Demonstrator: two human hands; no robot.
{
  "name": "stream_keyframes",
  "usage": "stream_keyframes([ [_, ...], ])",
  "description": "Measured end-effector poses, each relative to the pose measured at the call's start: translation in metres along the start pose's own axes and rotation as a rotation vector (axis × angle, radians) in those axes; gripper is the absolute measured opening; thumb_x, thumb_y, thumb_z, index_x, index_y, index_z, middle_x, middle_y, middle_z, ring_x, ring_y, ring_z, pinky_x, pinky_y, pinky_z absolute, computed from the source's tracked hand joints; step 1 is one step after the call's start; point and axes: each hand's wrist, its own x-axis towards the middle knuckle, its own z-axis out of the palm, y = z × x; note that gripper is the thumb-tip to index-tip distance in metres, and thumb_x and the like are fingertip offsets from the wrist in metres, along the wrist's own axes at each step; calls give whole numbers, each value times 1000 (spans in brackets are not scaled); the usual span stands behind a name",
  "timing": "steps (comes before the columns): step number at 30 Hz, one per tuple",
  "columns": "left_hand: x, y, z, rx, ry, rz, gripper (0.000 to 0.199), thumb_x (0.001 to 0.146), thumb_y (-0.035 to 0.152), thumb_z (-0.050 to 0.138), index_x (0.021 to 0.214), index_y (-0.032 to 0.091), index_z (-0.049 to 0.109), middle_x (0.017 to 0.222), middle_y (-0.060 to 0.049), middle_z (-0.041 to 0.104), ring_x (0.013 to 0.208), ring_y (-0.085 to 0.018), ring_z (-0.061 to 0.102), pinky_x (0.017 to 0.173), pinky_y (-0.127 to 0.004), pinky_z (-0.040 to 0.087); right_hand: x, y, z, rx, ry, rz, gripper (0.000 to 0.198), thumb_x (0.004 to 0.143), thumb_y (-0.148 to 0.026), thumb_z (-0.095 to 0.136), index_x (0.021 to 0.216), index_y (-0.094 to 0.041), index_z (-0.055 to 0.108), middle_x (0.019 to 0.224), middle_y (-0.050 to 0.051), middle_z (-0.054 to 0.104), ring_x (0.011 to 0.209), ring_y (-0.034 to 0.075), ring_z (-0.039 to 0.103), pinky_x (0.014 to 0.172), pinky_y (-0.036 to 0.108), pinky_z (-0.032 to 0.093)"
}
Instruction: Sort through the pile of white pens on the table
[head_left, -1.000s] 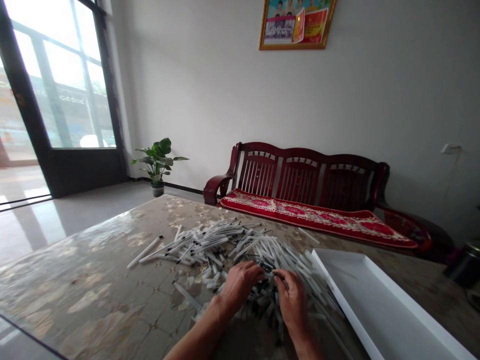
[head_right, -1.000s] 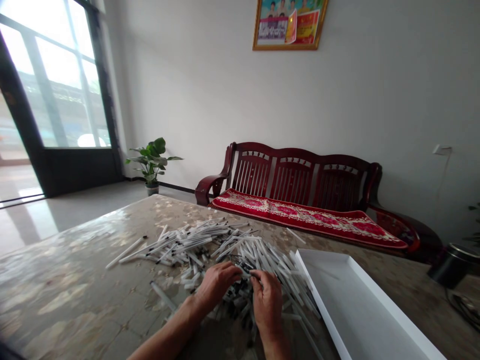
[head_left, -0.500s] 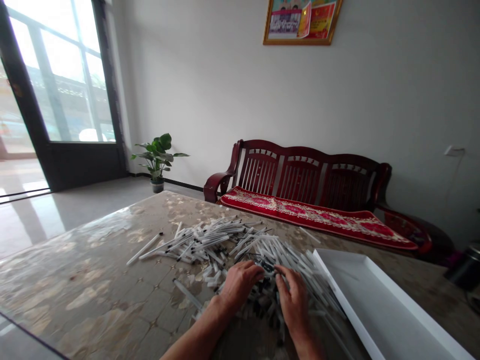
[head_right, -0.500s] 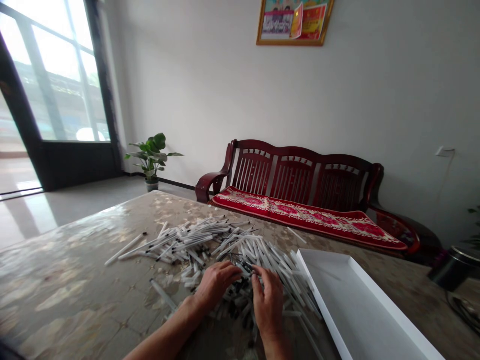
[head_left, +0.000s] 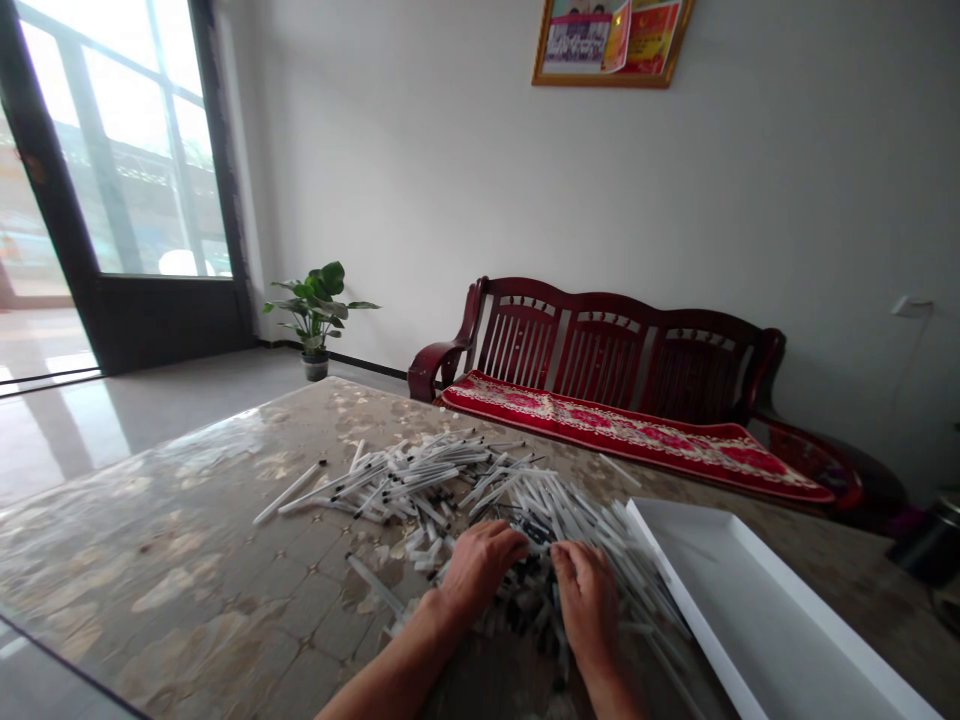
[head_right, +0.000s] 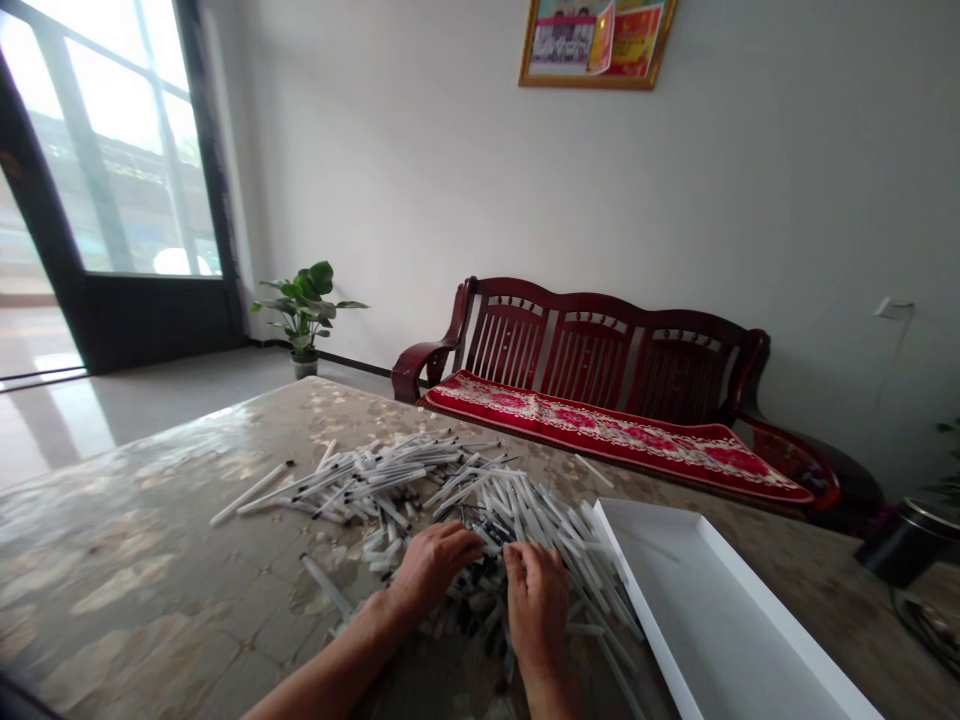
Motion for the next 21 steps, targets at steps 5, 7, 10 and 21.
stream_keyframes([
  [5,2,-3,-1,16,-7,-17,15,93,30,63,87,23,74,79,-1,73,74,-16,67,71,-23,47,1,6,2,24,42,-32,36,96,-49,50,88,-23,74,86,6,75,86,24,65,81,35,47],
  [7,2,-6,-1,22,8,-47,16,94,29,61,88,23,74,79,-2,73,74,-17,67,71,-24,48,2,9,2,28,75,-22,34,96,-45,50,89,-22,74,86,6,75,87,24,66,82,36,47],
  [10,2,-8,-3,30,43,-64,19,95,30,58,89,22,75,79,-3,73,75,-17,68,72,-25,49,1,10,0,-17,78,-22,31,96,-42,50,92,-22,74,89,6,75,88,24,65,83,37,47],
  [21,2,1,-4,9,11,11,20,95,33,59,87,23,74,77,-2,72,74,-17,66,71,-25,47,1,-3,-2,-105,54,-150,38,99,-48,47,93,-24,76,90,7,74,87,23,65,82,36,47],
])
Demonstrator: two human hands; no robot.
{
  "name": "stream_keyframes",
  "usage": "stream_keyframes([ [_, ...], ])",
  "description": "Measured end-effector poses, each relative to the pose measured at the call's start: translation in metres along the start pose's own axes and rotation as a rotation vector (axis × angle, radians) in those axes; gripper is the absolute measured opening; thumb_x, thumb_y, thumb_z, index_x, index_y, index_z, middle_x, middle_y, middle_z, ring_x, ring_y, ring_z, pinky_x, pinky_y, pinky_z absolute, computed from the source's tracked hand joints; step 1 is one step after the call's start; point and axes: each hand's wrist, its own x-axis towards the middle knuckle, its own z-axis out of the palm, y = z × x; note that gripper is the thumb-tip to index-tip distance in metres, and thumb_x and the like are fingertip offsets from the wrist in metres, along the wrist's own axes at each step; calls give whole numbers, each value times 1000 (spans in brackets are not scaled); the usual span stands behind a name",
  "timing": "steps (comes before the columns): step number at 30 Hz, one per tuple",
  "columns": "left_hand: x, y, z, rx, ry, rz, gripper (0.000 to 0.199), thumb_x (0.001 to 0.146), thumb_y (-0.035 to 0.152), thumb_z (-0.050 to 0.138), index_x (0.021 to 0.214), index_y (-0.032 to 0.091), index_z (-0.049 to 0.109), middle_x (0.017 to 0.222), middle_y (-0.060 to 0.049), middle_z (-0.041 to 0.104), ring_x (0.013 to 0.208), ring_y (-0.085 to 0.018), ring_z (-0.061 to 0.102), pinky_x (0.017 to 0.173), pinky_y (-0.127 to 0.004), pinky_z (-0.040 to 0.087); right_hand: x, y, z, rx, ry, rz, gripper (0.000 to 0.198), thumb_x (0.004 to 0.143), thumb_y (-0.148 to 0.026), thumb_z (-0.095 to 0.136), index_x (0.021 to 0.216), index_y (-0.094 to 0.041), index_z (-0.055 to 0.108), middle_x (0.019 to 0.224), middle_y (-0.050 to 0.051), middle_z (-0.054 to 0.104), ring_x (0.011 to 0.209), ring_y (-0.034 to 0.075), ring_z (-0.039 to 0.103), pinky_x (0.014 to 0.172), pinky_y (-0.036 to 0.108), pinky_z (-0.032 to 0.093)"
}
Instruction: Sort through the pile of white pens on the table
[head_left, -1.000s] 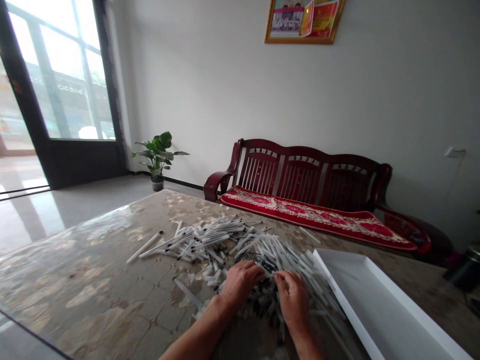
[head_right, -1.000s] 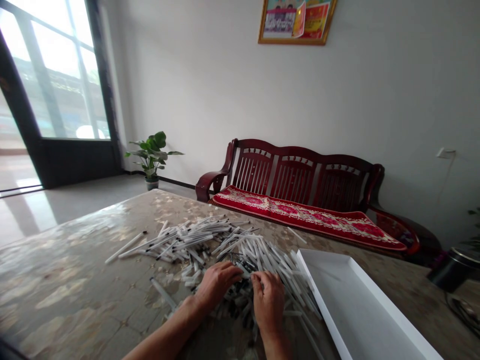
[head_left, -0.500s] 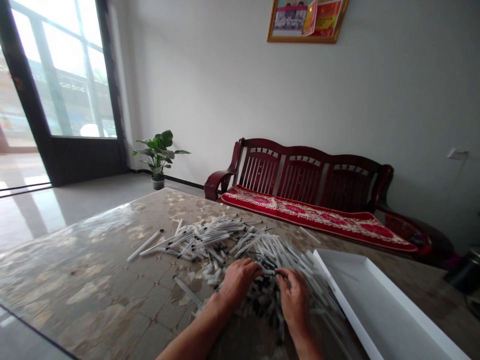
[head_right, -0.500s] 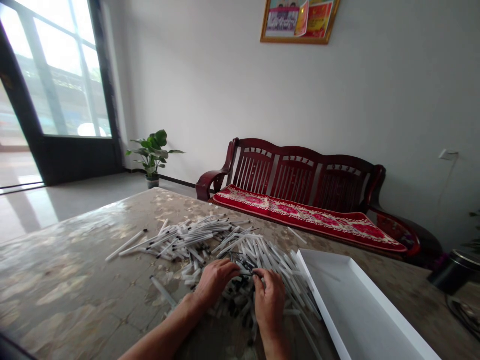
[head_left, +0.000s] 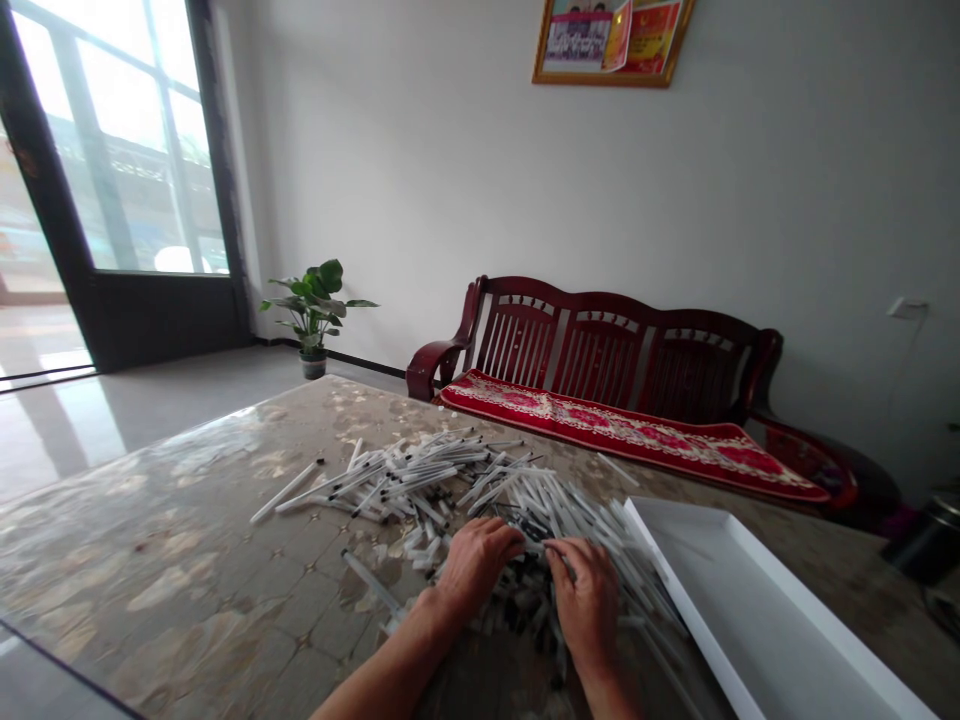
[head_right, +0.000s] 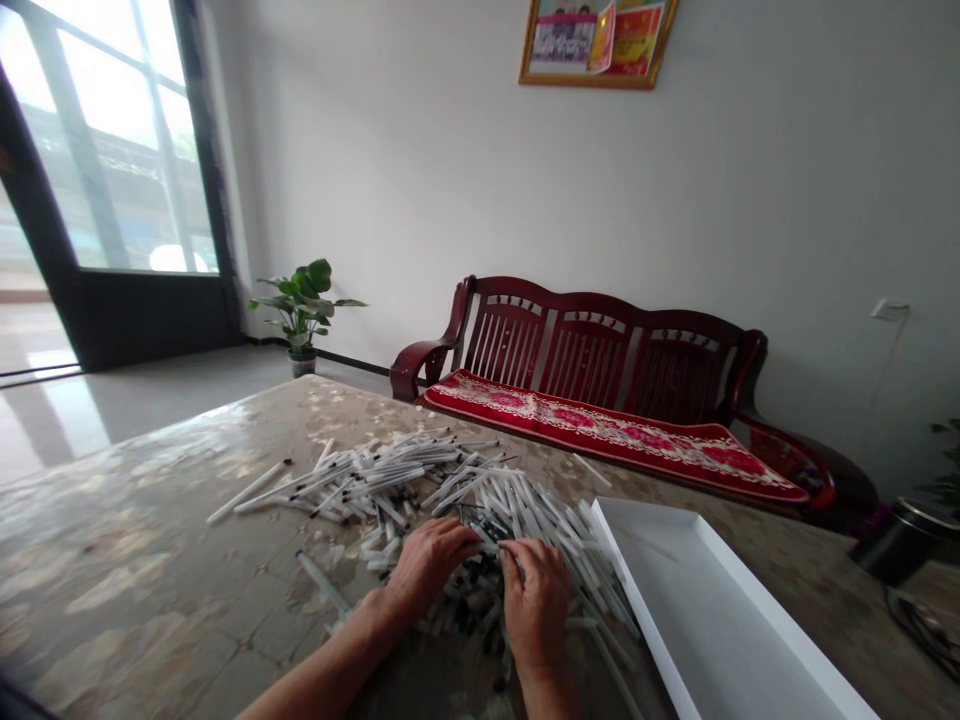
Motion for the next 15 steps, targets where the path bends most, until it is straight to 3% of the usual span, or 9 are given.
stream_keyframes([
  [5,1,-2,-4,11,-4,14,18,95,33,60,88,23,74,79,-2,73,76,-17,66,73,-26,46,1,1,-1,12,19,16,31,97,-42,52,87,-23,74,86,6,72,85,22,63,81,35,46],
  [15,2,-26,-29,140,132,-139,16,95,30,57,91,25,72,85,-2,72,82,-19,64,77,-29,46,3,29,-11,89,288,217,44,93,-57,50,83,-19,70,82,10,72,82,26,64,80,39,48],
])
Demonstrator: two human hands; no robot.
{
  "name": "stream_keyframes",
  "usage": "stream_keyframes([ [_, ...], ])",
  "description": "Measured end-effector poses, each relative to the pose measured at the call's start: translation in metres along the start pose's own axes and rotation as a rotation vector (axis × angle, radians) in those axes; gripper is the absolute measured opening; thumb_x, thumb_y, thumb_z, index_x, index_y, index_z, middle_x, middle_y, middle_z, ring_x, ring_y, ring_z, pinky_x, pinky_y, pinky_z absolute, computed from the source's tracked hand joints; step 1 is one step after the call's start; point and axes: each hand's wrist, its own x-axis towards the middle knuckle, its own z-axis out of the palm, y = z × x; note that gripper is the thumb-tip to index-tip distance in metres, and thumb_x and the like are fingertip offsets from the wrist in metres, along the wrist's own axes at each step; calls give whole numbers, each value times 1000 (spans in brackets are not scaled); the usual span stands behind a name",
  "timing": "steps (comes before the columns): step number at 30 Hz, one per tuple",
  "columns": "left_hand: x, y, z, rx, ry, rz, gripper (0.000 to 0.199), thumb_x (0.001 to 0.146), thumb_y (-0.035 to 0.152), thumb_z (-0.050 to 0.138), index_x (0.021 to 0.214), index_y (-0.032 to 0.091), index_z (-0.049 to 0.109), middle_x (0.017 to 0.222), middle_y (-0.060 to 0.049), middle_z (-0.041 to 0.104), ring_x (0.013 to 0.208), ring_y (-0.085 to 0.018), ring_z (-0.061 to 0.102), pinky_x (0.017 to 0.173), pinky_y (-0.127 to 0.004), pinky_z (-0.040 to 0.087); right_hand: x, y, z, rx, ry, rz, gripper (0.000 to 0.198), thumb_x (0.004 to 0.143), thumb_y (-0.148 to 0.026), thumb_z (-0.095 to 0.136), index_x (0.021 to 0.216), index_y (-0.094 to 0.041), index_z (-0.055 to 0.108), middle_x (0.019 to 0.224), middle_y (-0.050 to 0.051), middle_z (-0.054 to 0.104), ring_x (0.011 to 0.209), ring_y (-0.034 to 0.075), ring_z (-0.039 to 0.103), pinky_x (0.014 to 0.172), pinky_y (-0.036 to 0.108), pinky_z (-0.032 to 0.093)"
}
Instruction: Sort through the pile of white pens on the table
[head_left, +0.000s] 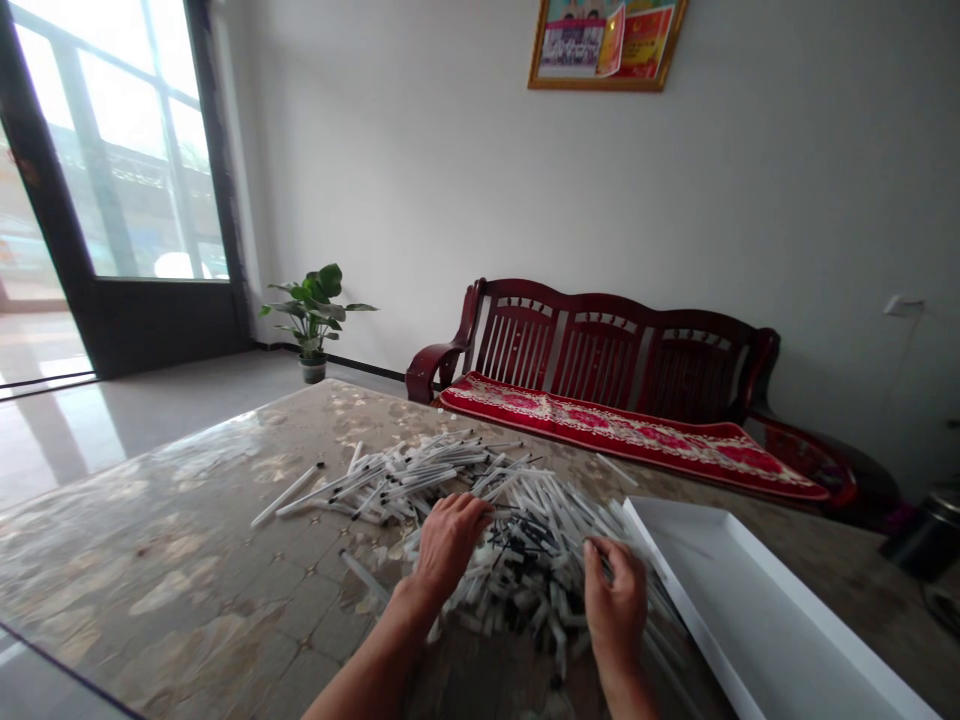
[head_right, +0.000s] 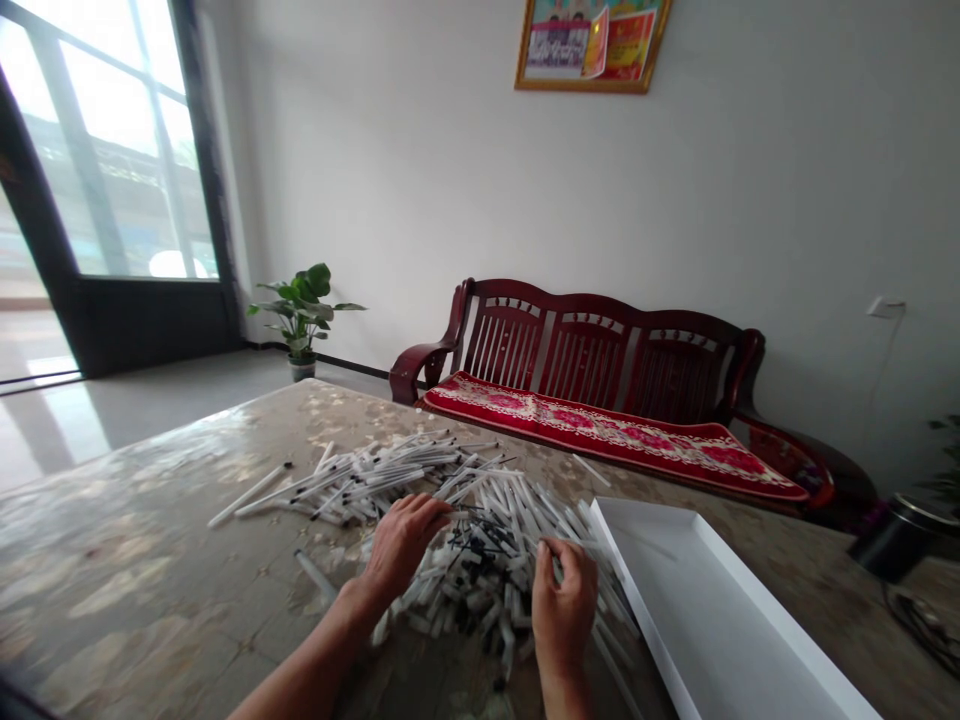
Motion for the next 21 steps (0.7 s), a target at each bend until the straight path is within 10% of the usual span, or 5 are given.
stream_keyframes([
  [6,0,0,3,-10,83,-61,18,97,28,53,102,26,70,92,-2,70,87,-18,63,77,-28,48,-1,-5,0,-25,0,-5,44,93,-57,50,82,-20,69,82,10,71,82,27,63,81,40,47],
  [15,4,23,14,-49,-203,240,21,95,32,58,80,22,68,75,-2,69,75,-19,62,74,-30,45,-13,-28,14,110,-150,-62,28,94,-42,56,82,-22,69,81,6,70,83,23,63,82,36,47],
  [21,21,20,1,188,-279,-49,21,97,29,51,82,22,64,78,-3,71,78,-20,64,76,-30,42,-11,-10,15,72,-117,52,38,97,-46,45,104,-19,71,101,10,74,96,26,64,86,39,48],
])
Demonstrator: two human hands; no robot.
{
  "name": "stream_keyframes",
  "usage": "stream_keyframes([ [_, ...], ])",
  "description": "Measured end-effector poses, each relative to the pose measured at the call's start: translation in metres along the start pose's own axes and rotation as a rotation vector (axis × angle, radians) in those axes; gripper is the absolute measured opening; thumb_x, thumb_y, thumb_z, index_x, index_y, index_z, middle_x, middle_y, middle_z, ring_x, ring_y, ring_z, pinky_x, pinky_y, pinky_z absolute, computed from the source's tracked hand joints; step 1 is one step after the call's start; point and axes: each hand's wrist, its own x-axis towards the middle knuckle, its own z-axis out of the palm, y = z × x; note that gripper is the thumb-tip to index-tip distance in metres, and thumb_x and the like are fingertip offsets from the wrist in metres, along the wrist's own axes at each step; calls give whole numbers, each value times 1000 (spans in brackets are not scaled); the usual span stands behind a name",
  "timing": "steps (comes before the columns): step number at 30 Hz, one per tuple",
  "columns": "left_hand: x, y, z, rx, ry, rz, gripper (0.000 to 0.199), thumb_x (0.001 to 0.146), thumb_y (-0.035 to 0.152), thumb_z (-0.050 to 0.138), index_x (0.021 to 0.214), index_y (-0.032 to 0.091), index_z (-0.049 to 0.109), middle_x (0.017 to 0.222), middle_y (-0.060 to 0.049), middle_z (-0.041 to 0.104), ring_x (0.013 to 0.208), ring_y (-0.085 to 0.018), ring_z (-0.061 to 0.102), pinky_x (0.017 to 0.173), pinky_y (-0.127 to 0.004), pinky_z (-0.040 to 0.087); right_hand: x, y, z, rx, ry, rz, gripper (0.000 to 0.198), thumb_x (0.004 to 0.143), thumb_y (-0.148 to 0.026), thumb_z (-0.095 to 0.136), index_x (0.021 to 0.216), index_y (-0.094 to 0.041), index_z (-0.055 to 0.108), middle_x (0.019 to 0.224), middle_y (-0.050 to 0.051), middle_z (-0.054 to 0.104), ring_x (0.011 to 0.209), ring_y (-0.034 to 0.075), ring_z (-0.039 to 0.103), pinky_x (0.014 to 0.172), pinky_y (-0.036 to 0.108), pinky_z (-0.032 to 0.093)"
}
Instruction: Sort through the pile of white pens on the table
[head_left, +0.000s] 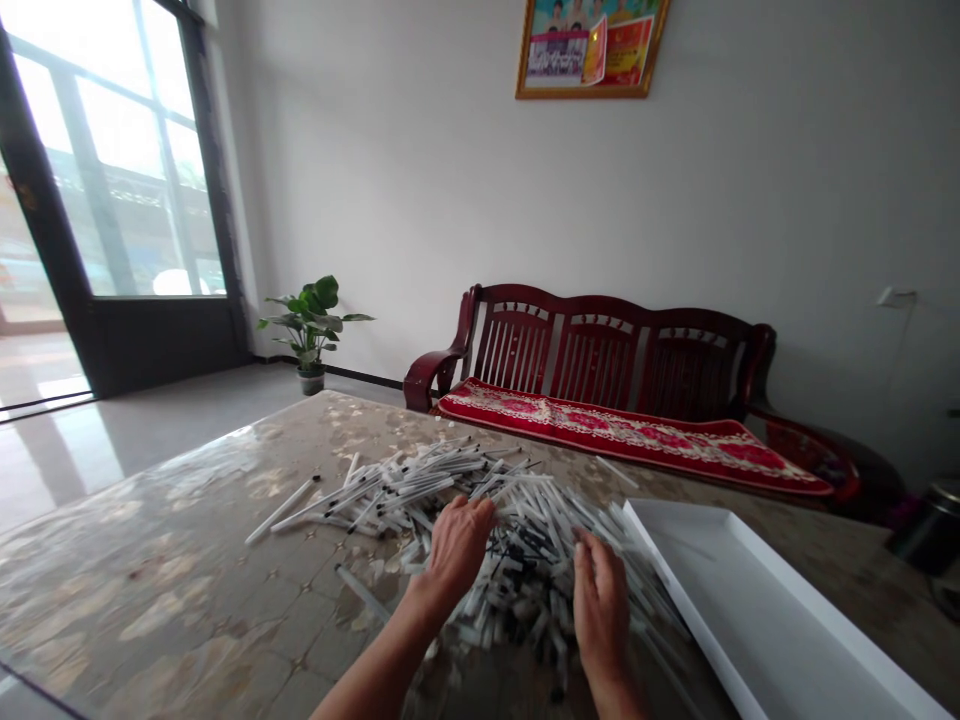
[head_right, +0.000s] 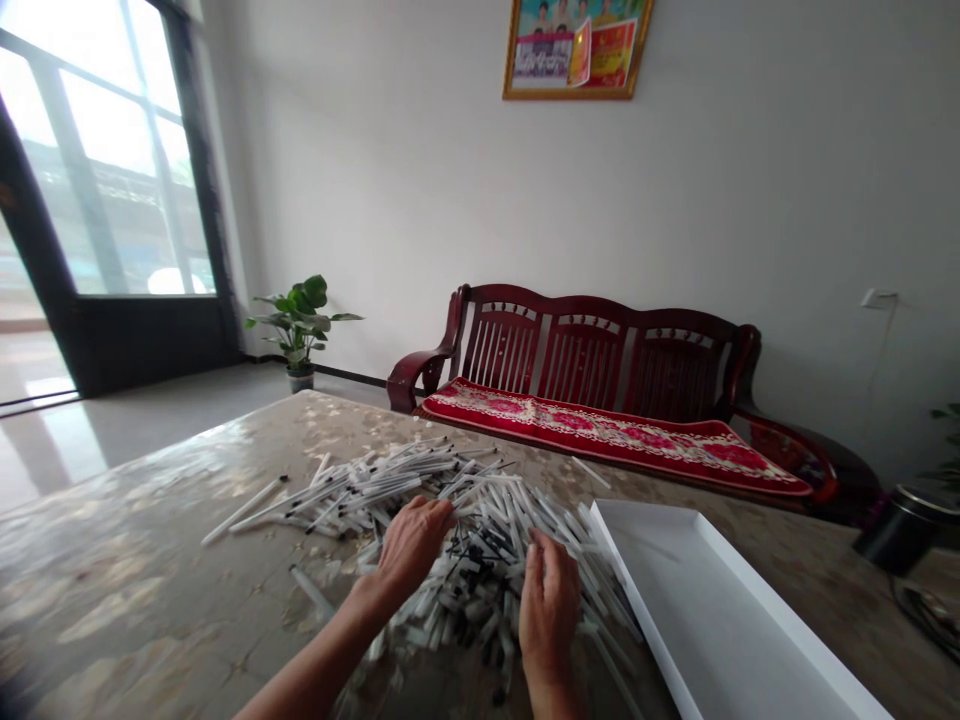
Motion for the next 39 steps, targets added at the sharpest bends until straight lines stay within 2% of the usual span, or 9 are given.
stream_keyframes([
  [4,17,2,-10,49,-137,-122,22,96,24,47,86,21,66,83,-5,73,84,-21,65,82,-30,42,-2,6,1,-84,26,-16,37,97,-43,45,103,-18,71,101,11,74,94,27,64,86,41,48],
  [11,55,3,-10,56,-198,-148,24,92,17,46,89,20,70,93,-10,73,98,-25,63,83,-32,43,-5,-5,4,-125,-28,-157,28,96,-30,46,102,-20,71,97,9,73,93,25,64,86,38,47],
  [13,66,2,-10,45,-200,-146,20,91,22,52,100,22,70,103,-10,73,104,-25,62,87,-32,43,-6,-8,4,-124,-35,-170,27,95,-27,46,102,-20,71,95,8,73,92,25,64,85,37,47],
  [16,73,-5,-10,43,-156,-178,35,90,30,58,124,25,61,120,-9,67,114,-25,57,93,-33,42,-6,-9,3,-126,-39,-177,26,95,-25,45,102,-21,70,94,7,73,91,24,64,84,36,47],
  [18,69,-15,-12,63,-117,-229,36,91,30,55,126,24,59,123,-10,64,115,-26,55,94,-35,41,-6,-10,3,-124,-39,-176,27,96,-25,45,102,-21,70,94,7,73,91,24,64,84,36,47],
  [22,49,-45,-16,147,-106,-323,24,91,21,50,108,19,67,114,-14,65,111,-31,56,92,-39,41,-6,-11,4,-122,-32,-180,27,96,-27,45,101,-21,71,93,7,73,91,24,64,84,36,47],
  [28,25,-73,-16,237,-119,-366,29,87,10,46,107,14,67,114,-18,64,110,-33,57,92,-41,40,-8,-10,6,-101,-52,-191,27,96,-27,45,99,-21,71,92,7,73,91,24,64,84,37,47],
  [34,20,-75,-17,205,-97,-334,19,87,14,52,95,15,68,108,-18,67,107,-34,59,90,-42,41,-8,-2,6,-87,-38,-188,28,96,-30,46,97,-21,72,92,8,74,91,25,65,84,38,48],
  [39,11,-53,-18,110,-39,-245,15,94,22,50,100,20,64,102,-9,72,102,-27,62,88,-37,43,-6,-4,7,-60,-38,-158,32,98,-37,46,100,-20,73,94,9,74,92,25,66,85,38,49],
])
